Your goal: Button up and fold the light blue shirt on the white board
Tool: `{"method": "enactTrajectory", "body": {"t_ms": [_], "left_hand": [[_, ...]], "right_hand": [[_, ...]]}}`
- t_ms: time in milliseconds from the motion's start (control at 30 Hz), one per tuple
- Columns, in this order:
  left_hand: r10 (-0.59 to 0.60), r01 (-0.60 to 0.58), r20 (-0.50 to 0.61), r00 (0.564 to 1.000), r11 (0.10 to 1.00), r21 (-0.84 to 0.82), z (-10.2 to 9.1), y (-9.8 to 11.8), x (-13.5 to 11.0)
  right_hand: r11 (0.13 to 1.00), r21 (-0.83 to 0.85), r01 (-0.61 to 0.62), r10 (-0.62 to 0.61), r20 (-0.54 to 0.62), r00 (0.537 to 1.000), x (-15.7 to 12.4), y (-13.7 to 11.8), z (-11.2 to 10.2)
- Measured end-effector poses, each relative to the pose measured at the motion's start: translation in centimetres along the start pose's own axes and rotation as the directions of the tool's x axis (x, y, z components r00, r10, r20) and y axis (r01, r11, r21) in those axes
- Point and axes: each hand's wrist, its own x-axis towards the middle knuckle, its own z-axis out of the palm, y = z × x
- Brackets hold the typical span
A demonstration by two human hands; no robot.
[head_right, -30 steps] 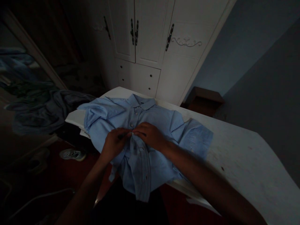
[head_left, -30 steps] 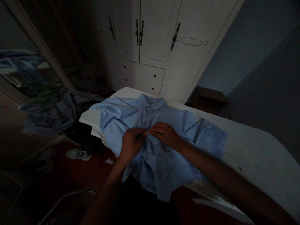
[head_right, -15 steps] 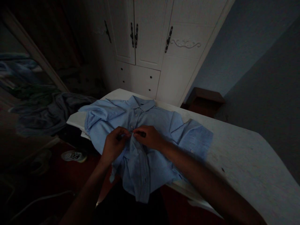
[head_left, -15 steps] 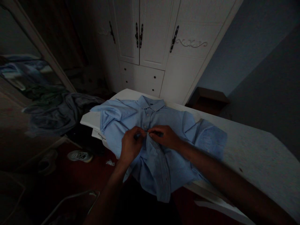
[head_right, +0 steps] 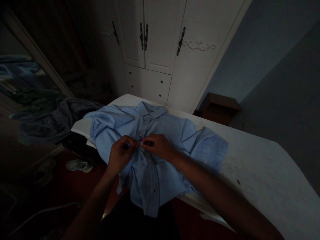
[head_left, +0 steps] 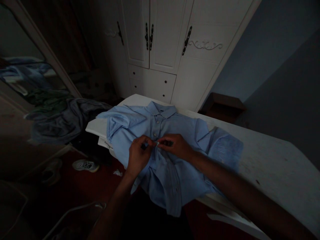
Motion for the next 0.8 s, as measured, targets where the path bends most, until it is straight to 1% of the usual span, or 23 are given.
{"method": "enactTrajectory", "body": {"t_ms": [133, 267, 367, 467, 633, 800], "left_hand": [[0.021, -0.021, 0.036, 0.999, 1.000, -0.013, -0.12, -0.06, 0.00], [0.062, -0.064, 0.047, 0.997, 0.997, 0.035, -0.21, -0.20, 0.04], [0.113, -0.117, 0.076, 0.991, 0.992, 0.054, -0.30, -0.21, 0.15], [0.179, -0.187, 0.093, 0.979, 0.978, 0.088, -0.36, -0.19, 0.22], [0.299, -0.316, 0.119, 0.947, 0.935, 0.162, -0.33, 0.00, 0.10], [0.354, -0.380, 0.148, 0.923, 0.899, 0.220, -0.41, 0.43, -0.03]], "right_hand": [[0.980, -0.174, 0.096, -0.099, -0.013, 0.995, -0.16, -0.45, 0.27], [0.909, -0.372, 0.187, -0.200, 0.003, 0.980, -0.20, -0.62, 0.56], [0.855, -0.466, 0.230, -0.239, 0.042, 0.970, -0.19, -0.51, 0.70], [0.843, -0.485, 0.233, -0.247, 0.037, 0.968, -0.16, -0.43, 0.80], [0.874, -0.446, 0.191, -0.199, 0.028, 0.979, -0.10, -0.55, 0.84], [0.901, -0.405, 0.154, -0.147, 0.048, 0.988, -0.10, -0.62, 0.83]]}}
